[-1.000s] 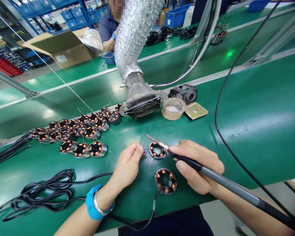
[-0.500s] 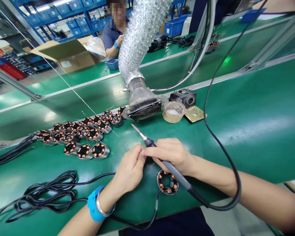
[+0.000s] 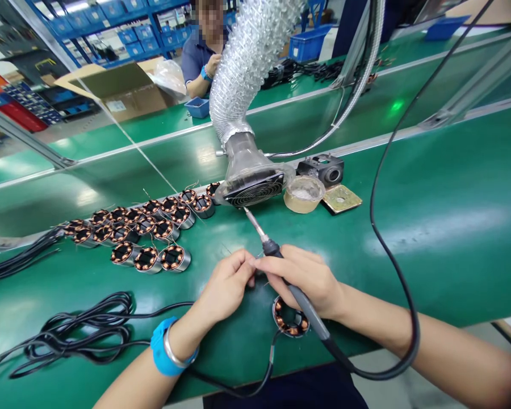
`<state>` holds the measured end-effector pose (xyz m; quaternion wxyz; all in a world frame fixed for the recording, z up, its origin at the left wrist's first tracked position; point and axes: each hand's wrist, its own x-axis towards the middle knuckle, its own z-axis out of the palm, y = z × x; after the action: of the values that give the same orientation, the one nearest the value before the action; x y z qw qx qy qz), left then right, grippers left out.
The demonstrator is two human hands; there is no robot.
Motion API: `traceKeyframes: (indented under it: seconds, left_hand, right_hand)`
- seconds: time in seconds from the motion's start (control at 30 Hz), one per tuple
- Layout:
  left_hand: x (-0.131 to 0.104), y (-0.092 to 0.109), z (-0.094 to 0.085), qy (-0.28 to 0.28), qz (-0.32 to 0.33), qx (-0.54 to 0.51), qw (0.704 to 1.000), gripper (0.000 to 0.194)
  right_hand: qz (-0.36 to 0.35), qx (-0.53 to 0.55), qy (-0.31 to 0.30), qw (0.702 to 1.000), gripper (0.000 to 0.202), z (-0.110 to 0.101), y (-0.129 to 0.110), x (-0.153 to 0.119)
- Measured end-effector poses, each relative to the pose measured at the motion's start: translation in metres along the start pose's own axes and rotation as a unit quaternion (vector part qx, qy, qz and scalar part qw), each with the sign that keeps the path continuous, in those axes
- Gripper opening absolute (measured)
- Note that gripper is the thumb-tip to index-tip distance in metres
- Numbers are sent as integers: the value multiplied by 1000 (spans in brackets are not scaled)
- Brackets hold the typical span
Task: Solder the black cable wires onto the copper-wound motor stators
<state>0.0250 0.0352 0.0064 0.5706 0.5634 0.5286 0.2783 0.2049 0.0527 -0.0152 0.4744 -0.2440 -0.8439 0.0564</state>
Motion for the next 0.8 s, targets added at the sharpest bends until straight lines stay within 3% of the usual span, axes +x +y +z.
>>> traceKeyframes:
  seconds: [0.1,0.2,0.33,0.4,0.6,0.8]
  left_hand:
    - [4,-3,3,-48,-83,-146,985,36]
    - [7,-3,5,-29,-89,-199,976,38]
    - [7,-5,6,4,-71,-185,980,42]
    - [7,-6,8,16,-65,-170,983,43]
    - [8,-13,14,67,-39,-111,991,31]
    - [10,-15,14,94,-27,-52,994,28]
  right_hand:
    - [-14,-12,2,1000,26,-1,3,0]
    - [27,10,5,1000,26,-8,3,1]
    - [88,125,-51,987,35,-15,1,2]
    - [94,144,-47,984,34,-12,1,1]
    - [115,39,56,991,26,6,5,-1]
    - [76,49,36,995,25,-1,6,1]
